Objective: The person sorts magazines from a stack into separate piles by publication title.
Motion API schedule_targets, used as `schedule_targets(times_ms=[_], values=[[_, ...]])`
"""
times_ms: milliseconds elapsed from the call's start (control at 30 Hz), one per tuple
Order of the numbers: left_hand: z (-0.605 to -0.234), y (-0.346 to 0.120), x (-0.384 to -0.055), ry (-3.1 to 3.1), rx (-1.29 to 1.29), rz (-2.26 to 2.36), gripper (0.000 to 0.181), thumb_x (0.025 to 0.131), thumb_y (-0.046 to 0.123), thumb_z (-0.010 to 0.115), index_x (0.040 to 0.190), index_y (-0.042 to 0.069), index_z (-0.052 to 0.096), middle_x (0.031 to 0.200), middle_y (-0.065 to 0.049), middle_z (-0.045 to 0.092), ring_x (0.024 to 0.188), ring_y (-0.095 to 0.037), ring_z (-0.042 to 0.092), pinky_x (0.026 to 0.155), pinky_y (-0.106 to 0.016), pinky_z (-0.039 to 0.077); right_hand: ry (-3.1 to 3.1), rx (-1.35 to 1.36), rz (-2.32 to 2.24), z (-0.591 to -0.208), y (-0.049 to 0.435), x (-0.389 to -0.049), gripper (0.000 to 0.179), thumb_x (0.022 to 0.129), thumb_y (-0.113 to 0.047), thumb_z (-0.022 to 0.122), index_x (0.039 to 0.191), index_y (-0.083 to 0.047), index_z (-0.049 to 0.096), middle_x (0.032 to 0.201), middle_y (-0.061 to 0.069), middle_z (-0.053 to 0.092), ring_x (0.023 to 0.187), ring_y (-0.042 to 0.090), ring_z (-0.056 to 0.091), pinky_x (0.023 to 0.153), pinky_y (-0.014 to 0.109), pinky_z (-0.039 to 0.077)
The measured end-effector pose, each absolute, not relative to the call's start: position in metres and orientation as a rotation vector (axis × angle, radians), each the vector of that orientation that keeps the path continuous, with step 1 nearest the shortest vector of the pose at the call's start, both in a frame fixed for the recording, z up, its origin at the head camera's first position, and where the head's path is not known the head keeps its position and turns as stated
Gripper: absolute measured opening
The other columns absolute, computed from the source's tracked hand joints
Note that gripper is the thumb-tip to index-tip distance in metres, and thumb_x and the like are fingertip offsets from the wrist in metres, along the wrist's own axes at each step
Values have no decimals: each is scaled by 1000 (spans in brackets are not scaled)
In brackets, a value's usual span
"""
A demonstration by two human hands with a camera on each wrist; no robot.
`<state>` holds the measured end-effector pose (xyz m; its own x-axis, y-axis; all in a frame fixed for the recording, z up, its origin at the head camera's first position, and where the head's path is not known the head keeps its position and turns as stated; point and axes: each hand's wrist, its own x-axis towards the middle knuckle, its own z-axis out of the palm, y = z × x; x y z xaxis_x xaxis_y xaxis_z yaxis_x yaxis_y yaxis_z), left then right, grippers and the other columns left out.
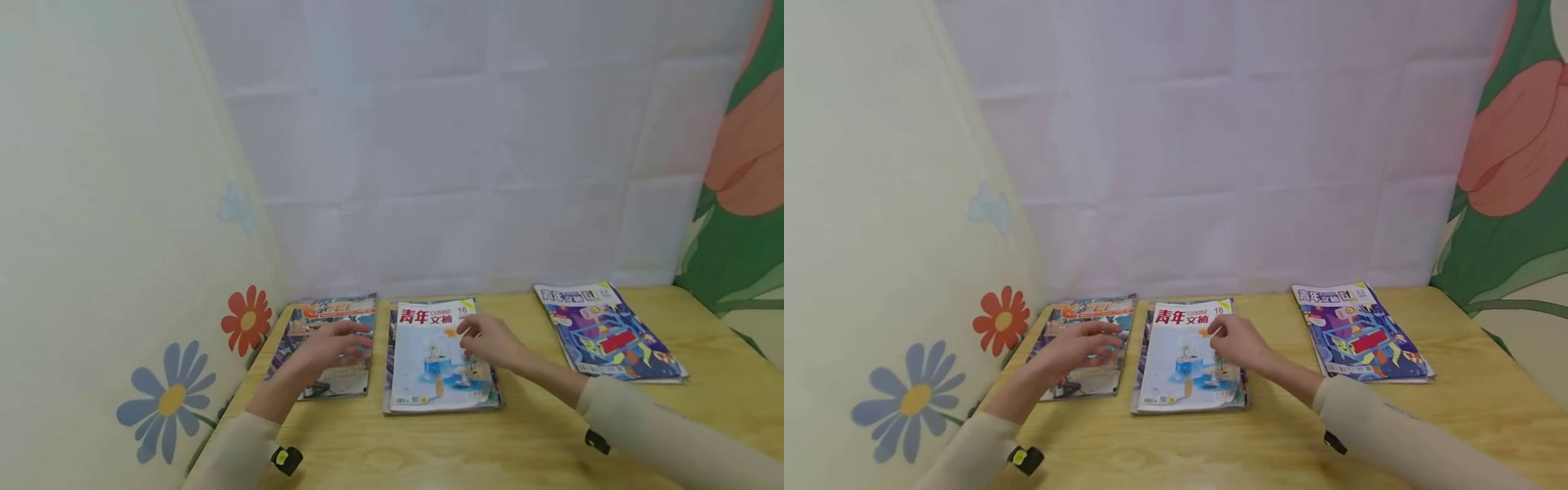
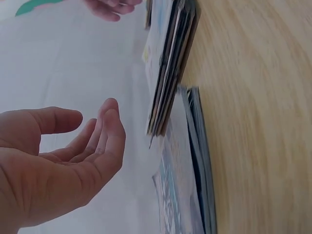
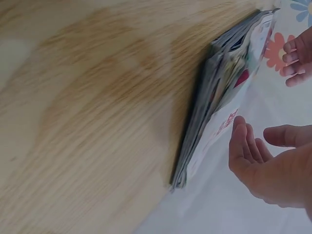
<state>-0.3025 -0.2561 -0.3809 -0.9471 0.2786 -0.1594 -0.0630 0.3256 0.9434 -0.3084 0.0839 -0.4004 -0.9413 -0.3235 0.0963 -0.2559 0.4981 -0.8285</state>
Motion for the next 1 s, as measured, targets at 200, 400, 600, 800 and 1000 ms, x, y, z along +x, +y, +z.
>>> schedule_targets(times_ms=[200,400,600,800,1000], values=[[-390,-235,-297,2248,227,1663,43,107,16,54,142,-7,49,128,-23,61,109,-37,65,92,-48,54,2746,-527,-1342,-408,105,-309,20,89,1,64,107,7,69,87,7,65,78,19,63,67,34,55],[-399,-222,-294,2269,138,1675,43,105,11,54,144,-6,48,133,-23,59,110,-34,63,93,-49,53,2719,-399,-1356,-413,111,-310,20,85,4,65,105,7,69,88,7,64,78,20,61,67,33,56],[-405,-212,-291,2345,90,1570,50,103,12,54,149,-4,45,140,-26,54,114,-34,63,97,-51,50,2690,-348,-1356,-418,114,-311,25,77,7,70,103,8,68,87,8,64,81,20,61,68,33,56],[-404,-205,-293,2336,80,1522,55,100,14,58,150,-5,43,140,-26,54,120,-38,59,99,-51,49,2697,-320,-1340,-425,116,-309,25,79,6,69,103,11,69,83,7,64,76,19,61,67,32,55],[-400,-203,-296,2302,113,1510,55,103,15,56,150,-7,41,143,-27,51,126,-41,54,101,-51,47,2635,-220,-1402,-426,117,-307,30,83,5,70,111,14,67,85,9,65,75,18,63,66,31,56]])
